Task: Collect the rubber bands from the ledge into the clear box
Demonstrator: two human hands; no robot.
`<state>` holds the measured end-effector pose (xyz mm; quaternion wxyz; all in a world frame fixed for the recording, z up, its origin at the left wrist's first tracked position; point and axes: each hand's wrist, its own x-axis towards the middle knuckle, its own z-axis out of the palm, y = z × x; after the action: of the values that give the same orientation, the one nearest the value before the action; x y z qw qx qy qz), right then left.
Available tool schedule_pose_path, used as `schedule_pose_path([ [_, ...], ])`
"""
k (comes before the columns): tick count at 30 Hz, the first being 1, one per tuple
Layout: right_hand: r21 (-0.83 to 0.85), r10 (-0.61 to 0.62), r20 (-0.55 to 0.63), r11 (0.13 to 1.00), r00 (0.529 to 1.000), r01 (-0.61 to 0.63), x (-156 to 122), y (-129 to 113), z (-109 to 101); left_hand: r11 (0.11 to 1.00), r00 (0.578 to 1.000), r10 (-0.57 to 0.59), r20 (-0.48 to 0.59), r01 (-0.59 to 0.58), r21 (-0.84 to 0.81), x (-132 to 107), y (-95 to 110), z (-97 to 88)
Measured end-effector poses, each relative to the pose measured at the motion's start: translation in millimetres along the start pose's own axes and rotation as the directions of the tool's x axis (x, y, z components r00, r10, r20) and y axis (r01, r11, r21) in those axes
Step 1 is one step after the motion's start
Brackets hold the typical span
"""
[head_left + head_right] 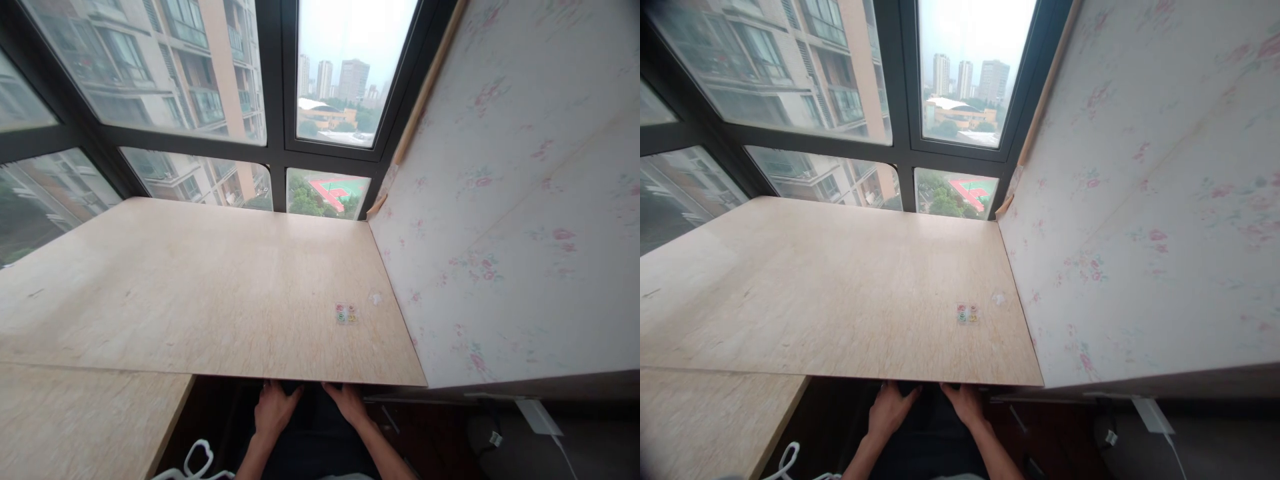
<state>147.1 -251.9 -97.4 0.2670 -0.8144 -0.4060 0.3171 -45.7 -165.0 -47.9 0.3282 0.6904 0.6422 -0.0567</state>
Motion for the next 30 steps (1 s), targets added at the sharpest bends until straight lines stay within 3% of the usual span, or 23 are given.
schedule_pose_path([
  [4,0.024,0.045,0.064,0.999,0.997,-0.047,-5,3,-5,0.998,0.998,0.064,0.001,-0.064,0.017,2,-6,2.0],
  [9,-0.009,0.079,0.027,0.997,0.997,-0.078,-12,6,-6,0.991,0.992,0.120,0.029,-0.122,0.061,7,-12,1.8],
  [18,0.018,-0.113,-0.175,0.993,0.978,0.117,-19,17,3,0.972,0.979,0.202,0.024,-0.204,0.117,15,-17,5.1],
  [26,-0.052,-0.168,-0.237,0.986,0.957,0.160,-27,20,10,0.957,0.959,0.269,-0.087,-0.256,0.138,17,-26,15.7],
  [30,-0.136,-0.113,-0.242,0.987,0.964,0.081,-30,18,12,0.950,0.940,0.305,-0.150,-0.291,0.110,18,-29,21.6],
])
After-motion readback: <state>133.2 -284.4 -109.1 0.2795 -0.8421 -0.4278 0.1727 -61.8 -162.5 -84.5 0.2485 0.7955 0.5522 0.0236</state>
